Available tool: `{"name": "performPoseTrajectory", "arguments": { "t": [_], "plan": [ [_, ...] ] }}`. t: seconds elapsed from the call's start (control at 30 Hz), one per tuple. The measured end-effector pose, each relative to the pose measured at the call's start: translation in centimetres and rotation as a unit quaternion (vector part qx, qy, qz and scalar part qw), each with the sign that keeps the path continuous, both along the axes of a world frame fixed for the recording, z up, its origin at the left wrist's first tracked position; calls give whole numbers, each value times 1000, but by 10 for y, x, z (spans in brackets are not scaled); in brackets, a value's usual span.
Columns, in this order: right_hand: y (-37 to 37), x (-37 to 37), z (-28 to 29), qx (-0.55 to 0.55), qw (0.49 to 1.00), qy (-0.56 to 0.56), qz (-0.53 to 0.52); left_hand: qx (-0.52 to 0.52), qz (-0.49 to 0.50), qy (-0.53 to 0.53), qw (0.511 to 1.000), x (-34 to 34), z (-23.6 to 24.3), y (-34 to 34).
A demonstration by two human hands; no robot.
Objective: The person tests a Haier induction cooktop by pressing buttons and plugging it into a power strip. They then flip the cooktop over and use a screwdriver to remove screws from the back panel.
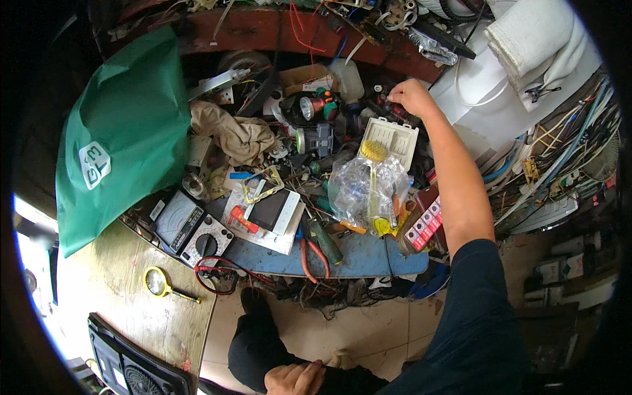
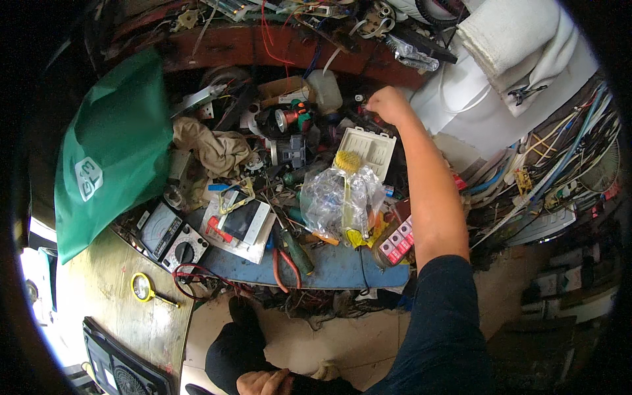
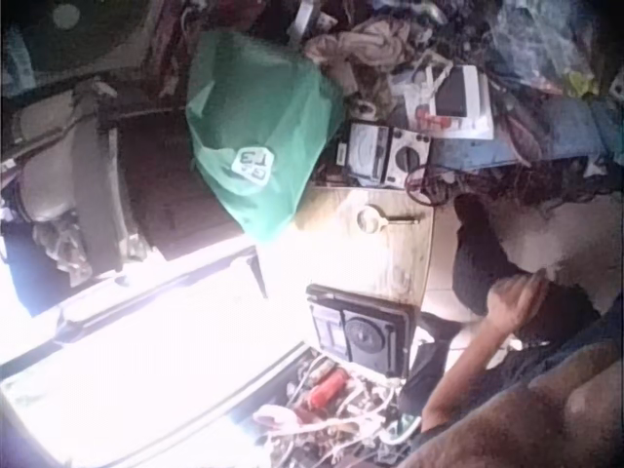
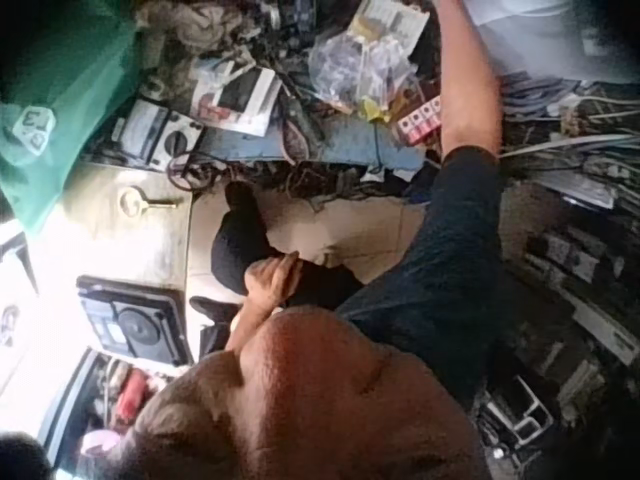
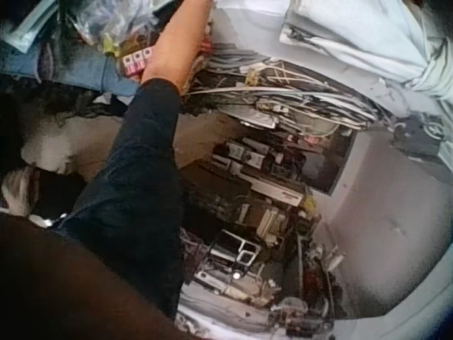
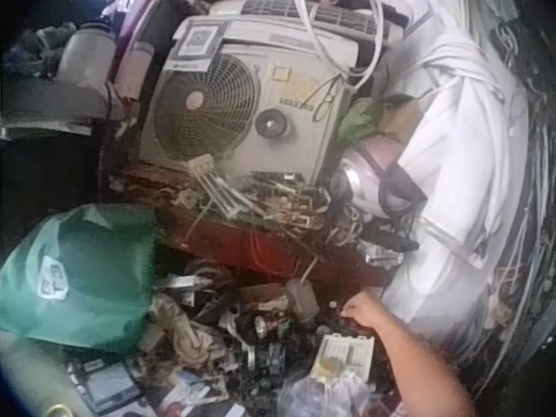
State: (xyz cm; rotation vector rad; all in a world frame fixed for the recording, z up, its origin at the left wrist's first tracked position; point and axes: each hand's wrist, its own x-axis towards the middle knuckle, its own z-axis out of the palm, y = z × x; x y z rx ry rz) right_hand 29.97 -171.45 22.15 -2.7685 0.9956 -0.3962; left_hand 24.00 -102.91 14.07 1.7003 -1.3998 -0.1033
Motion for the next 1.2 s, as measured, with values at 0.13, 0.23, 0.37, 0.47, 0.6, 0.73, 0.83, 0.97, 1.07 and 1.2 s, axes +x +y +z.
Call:
{"name": "performPoseTrajectory", "arguments": {
  "t": [0.13, 0.23, 0.37, 0.47, 0.6, 0.73, 0.83, 0.97, 1.07, 1.2],
  "plan": [
    [-9, 7, -10, -82, 979, 112, -146, 1, -8, -2, 1000, 1, 0, 2],
    [-8, 11, -20, -37, 955, 236, -178, -4, -3, -4, 1000, -2, -3, 4],
    [13, 11, -13, -41, 953, 163, -251, 0, -1, -17, 1000, 0, -1, 7],
    [58, 7, 19, -62, 953, 141, -261, -1, 6, -13, 1000, -1, 0, 11],
    [79, -45, 39, -243, 945, -41, -214, -9, 23, -3, 1000, -2, 1, 14],
    [133, -71, 68, 52, 920, -328, -208, 14, 45, -8, 999, -6, 5, 20],
    [120, -99, 58, 177, 851, -482, -110, -14, 35, -7, 999, -3, 9, 16],
    [124, -112, 60, 208, 826, -519, -70, -23, 24, -8, 999, -4, 5, 19],
    [139, -107, 64, 244, 803, -541, -56, -31, 28, -5, 999, -3, 7, 19],
    [157, -101, 67, 262, 809, -525, -39, -32, 36, -4, 999, -4, 9, 23]
  ]
}}
